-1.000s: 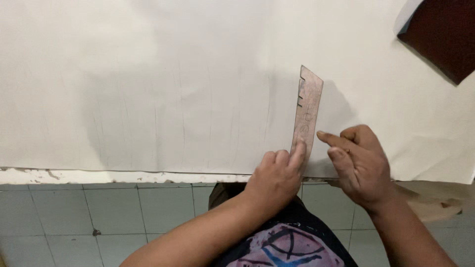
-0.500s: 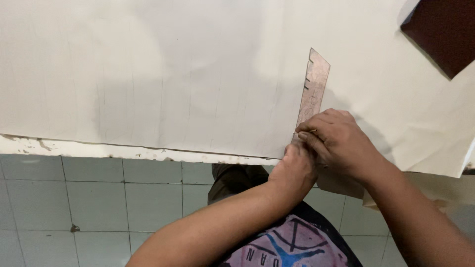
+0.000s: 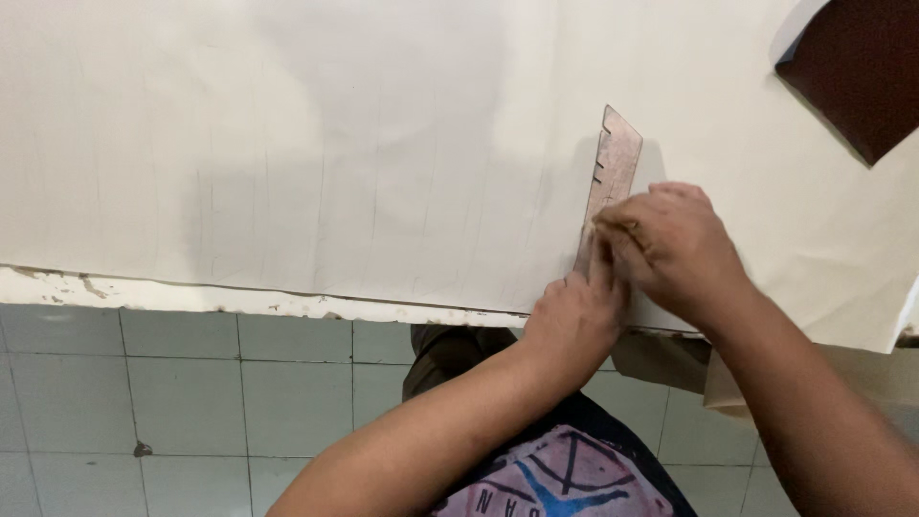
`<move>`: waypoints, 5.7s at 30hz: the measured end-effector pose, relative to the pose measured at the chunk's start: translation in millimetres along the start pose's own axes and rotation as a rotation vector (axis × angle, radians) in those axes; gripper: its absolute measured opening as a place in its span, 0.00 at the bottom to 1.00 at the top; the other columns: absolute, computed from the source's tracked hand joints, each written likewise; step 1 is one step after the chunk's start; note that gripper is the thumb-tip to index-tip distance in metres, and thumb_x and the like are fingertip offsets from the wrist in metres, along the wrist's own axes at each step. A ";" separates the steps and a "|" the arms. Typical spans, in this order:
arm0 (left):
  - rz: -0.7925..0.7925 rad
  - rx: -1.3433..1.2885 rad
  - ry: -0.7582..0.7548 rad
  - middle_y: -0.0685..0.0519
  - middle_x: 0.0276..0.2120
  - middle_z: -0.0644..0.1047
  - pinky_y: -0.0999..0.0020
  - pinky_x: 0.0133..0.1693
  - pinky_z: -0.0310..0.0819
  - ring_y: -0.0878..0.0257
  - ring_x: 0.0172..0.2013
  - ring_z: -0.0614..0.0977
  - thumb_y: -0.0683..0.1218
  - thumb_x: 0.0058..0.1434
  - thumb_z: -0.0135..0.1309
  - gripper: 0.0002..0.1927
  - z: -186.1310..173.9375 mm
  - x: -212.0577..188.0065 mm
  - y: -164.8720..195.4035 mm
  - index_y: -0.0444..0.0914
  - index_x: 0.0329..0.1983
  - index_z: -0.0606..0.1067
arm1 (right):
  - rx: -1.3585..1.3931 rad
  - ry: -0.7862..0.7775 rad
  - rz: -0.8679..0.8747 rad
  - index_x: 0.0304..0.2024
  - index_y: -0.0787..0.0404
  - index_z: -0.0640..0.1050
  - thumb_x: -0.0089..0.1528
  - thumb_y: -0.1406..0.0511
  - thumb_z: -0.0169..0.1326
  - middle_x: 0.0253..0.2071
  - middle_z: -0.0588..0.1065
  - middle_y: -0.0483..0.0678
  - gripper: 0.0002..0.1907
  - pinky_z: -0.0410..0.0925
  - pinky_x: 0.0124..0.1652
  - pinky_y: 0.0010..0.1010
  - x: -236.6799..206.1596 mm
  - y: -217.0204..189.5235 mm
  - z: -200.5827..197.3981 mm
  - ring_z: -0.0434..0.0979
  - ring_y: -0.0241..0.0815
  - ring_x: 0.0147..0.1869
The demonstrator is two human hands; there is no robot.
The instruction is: The person traces around a curved paper pattern template placed on a large sheet of material, using a pen to mark its outline. They repeatedly reposition the template, hold it steady with one hand, and trace along its edges, moving to new positions on the sheet.
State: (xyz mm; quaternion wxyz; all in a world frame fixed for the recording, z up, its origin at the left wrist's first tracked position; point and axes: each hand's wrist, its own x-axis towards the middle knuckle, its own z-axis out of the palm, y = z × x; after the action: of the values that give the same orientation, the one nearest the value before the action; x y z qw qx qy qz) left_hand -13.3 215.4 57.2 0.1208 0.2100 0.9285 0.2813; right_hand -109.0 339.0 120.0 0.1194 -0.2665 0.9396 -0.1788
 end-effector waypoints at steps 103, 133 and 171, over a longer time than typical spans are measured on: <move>0.039 0.129 -0.009 0.69 0.71 0.63 0.25 0.67 0.21 0.53 0.75 0.50 0.47 0.67 0.43 0.22 -43.7 19.6 -49.7 0.57 0.62 0.75 | 0.179 0.292 0.025 0.42 0.63 0.79 0.63 0.71 0.60 0.38 0.79 0.53 0.05 0.72 0.45 0.41 -91.1 -50.1 48.2 0.80 0.53 0.43; 0.007 0.098 0.111 0.51 0.71 0.63 0.43 0.67 0.48 0.49 0.69 0.64 0.46 0.65 0.54 0.29 -32.2 1.6 -34.1 0.44 0.71 0.68 | 0.520 0.059 0.536 0.36 0.66 0.79 0.70 0.64 0.47 0.30 0.77 0.53 0.14 0.72 0.37 0.31 -127.0 -23.1 57.1 0.77 0.42 0.33; -0.101 -0.046 -0.061 0.50 0.77 0.44 0.37 0.71 0.24 0.51 0.77 0.39 0.64 0.44 0.69 0.48 -10.0 20.3 -16.0 0.63 0.70 0.64 | 0.386 0.307 0.560 0.58 0.62 0.80 0.64 0.64 0.63 0.39 0.77 0.48 0.21 0.71 0.41 0.28 -115.2 31.4 56.2 0.77 0.37 0.39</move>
State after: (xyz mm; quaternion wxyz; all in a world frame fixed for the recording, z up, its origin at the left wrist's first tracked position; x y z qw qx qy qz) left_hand -39.8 208.0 53.9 0.1681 0.1685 0.9271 0.2895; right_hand -9.9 411.2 71.3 0.0694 0.0582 0.9320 -0.3508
